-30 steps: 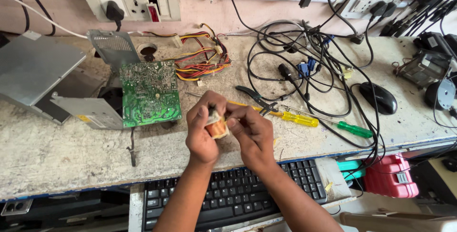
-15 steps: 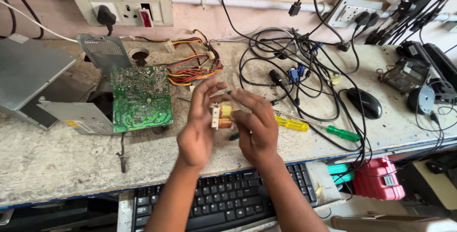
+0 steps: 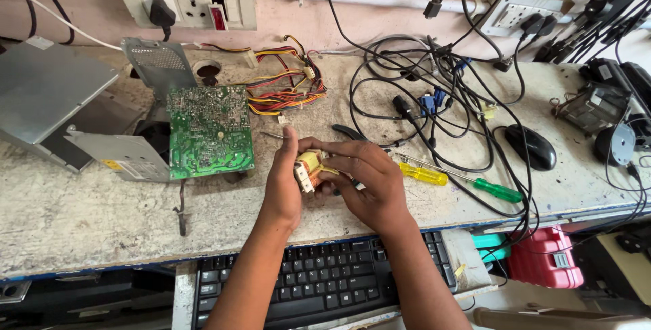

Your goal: The person uses pliers to strip yellow tape from a small transformer-like component on a cluttered workbench. They rotate the component, peel off tape sections, and place the component on the table. The person then picks up two screwdrivers and holds them up briefly.

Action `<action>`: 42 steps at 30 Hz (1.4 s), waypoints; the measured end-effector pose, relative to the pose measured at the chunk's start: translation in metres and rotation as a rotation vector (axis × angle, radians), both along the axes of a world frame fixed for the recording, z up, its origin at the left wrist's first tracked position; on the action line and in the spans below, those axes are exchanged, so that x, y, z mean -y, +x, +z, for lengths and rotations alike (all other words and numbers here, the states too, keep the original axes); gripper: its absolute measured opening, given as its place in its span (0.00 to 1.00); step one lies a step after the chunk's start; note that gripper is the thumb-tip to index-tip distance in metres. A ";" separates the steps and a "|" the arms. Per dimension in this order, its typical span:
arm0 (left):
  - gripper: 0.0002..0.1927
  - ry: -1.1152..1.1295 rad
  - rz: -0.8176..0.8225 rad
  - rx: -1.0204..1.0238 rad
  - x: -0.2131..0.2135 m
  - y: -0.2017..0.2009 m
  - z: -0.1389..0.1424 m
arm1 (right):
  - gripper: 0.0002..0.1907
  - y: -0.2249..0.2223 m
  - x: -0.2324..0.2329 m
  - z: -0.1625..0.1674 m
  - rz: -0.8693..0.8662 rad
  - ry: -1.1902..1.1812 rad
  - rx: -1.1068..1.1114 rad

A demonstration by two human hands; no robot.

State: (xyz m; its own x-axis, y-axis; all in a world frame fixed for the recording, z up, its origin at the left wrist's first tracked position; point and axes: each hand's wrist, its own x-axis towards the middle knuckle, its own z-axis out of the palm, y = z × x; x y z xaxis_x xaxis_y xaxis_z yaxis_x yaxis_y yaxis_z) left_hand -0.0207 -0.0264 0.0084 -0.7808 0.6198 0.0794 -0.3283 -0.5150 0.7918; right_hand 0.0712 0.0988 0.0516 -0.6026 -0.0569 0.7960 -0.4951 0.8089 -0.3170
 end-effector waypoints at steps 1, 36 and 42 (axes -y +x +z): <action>0.41 0.006 -0.015 -0.007 0.001 0.000 0.001 | 0.18 0.000 0.000 0.000 -0.014 0.005 -0.012; 0.22 0.129 0.346 -0.267 -0.030 0.040 -0.020 | 0.07 0.000 0.014 -0.025 -0.123 -0.350 -0.133; 0.23 0.203 0.253 0.063 -0.030 0.036 -0.020 | 0.07 -0.009 -0.005 -0.034 0.067 -0.750 -0.029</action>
State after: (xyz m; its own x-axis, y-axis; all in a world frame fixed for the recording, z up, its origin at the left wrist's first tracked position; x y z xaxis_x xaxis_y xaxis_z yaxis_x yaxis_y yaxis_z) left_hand 0.0155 0.0039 -0.0111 -0.9151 0.3821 0.1284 -0.2150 -0.7320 0.6465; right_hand 0.0621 0.1036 0.0181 -0.5949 0.4709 0.6514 -0.5526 0.3489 -0.7569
